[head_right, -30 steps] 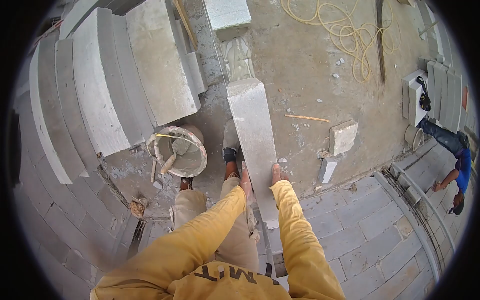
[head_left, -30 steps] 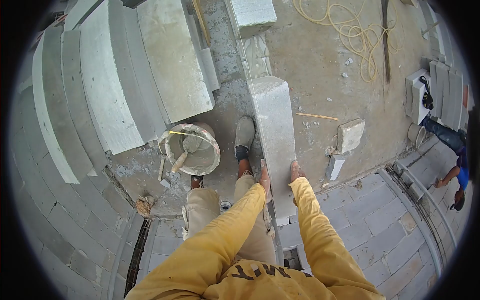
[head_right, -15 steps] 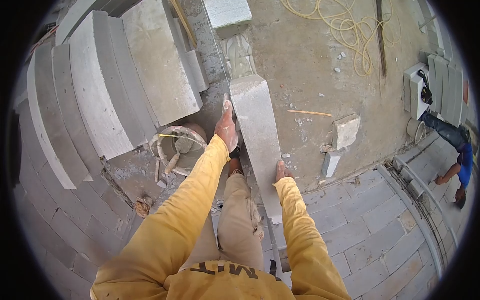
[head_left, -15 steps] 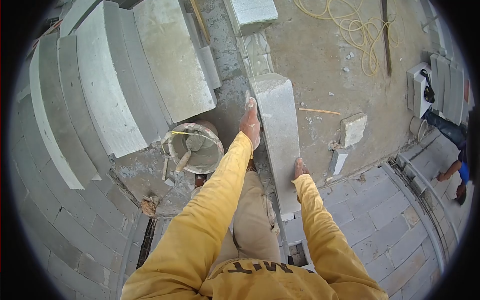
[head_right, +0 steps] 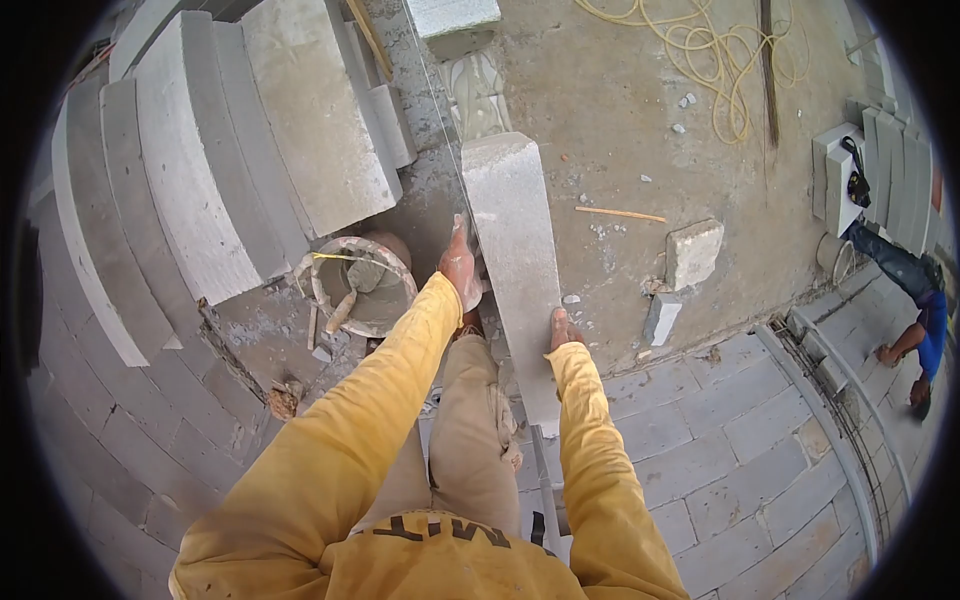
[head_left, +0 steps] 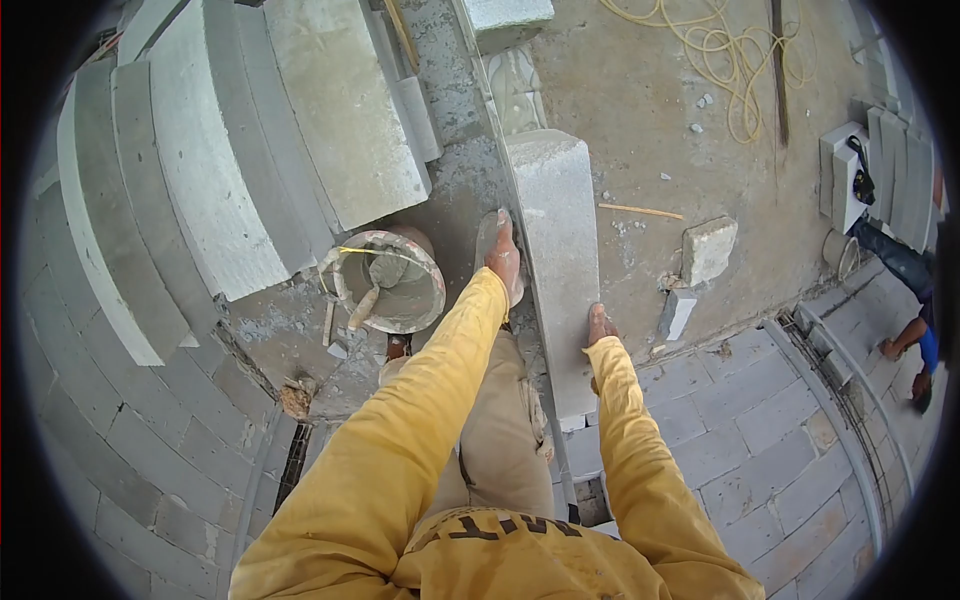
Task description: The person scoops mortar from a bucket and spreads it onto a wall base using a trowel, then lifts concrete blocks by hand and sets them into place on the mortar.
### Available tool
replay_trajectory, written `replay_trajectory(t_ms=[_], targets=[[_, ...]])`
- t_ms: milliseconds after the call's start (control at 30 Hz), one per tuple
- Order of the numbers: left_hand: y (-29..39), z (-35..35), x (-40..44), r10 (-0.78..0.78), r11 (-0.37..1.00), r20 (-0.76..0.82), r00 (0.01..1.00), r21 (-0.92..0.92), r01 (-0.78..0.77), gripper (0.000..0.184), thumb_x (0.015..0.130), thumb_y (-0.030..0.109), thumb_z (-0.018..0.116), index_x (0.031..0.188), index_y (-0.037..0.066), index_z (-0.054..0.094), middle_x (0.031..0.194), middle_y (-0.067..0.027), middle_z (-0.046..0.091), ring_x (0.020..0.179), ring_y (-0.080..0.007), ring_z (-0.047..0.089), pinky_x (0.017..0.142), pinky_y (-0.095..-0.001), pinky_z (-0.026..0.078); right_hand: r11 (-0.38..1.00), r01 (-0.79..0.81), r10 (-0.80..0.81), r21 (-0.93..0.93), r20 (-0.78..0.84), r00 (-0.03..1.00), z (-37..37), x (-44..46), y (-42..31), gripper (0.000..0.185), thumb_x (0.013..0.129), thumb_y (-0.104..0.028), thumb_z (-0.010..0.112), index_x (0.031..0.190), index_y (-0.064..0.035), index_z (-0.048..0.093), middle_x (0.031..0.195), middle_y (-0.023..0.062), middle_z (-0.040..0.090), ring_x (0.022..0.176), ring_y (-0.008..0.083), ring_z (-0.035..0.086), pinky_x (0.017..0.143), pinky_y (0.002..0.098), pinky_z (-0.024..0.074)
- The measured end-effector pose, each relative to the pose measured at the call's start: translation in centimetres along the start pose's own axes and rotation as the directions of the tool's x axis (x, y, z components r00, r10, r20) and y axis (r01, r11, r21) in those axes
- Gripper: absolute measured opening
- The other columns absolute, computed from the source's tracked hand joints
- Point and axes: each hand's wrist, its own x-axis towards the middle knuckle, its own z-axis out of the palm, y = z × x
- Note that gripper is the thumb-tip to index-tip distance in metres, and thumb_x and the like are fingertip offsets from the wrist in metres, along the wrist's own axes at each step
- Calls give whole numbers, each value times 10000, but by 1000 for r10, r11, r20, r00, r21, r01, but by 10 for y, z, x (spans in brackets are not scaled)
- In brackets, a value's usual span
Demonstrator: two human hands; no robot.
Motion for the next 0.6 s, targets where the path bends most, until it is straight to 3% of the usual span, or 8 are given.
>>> replay_trajectory(t_ms=[100,133,233,267,333,433,533,600], targets=[[-46,-10,-14,-143,981,-179,973,106,164,944,822,763,388,1515,172,136,1561,-97,187,1392,-349,244,1046,-666,194,991,119,-113,62,-89,990,-3,25,22,850,848,-727,417,1203,25,592,1187,223,613,1153,338,545,968,417,401],[-68,-23,-8,-205,968,-217,954,97,230,970,801,788,387,1512,172,157,1566,-97,177,1399,-356,222,1040,-676,187,981,171,-158,96,-131,979,-6,29,23,865,842,-730,430,1195,42,591,1190,219,611,1145,321,546,970,408,397],[-155,-92,43,-161,906,-464,871,281,317,938,806,780,389,1494,163,229,1563,-106,195,1400,-340,229,1046,-648,205,863,397,-383,313,-106,918,-14,-30,-37,680,894,-604,468,1166,0,621,1018,251,662,994,386,620,861,440,454],[-164,-95,42,-153,897,-502,851,291,333,922,812,772,388,1487,159,252,1560,-109,205,1398,-336,239,1046,-640,215,905,365,-343,216,-135,930,-16,-43,-52,676,895,-602,463,1152,2,626,1002,257,660,979,399,620,847,447,458],[-167,-87,32,-173,894,-492,853,285,346,919,814,771,384,1487,159,252,1559,-110,207,1396,-336,242,1047,-639,216,959,282,-272,20,-207,940,-19,-56,-71,672,897,-600,451,1122,6,635,970,270,656,947,425,620,819,461,466],[-169,-64,15,-230,931,-345,910,196,309,916,817,770,379,1487,158,252,1558,-111,209,1395,-337,245,1048,-638,216,972,235,-236,-26,-206,950,-12,-35,-58,690,893,-614,430,1090,13,640,953,287,648,948,459,606,811,480,469],[-163,-48,8,-245,952,-232,941,127,279,913,819,768,374,1487,158,252,1557,-112,211,1393,-339,249,1049,-638,216,969,233,-246,-85,-194,950,-8,-23,-49,768,897,-650,387,971,69,646,818,236,645,812,291,615,724,435,472],[-160,-43,6,-241,956,-213,947,118,270,910,821,767,371,1487,157,252,1556,-112,212,1391,-339,252,1049,-637,217,962,271,-270,-19,-197,943,-7,-22,-49,744,884,-651,403,1045,35,645,913,277,643,904,412,604,785,472,468]])
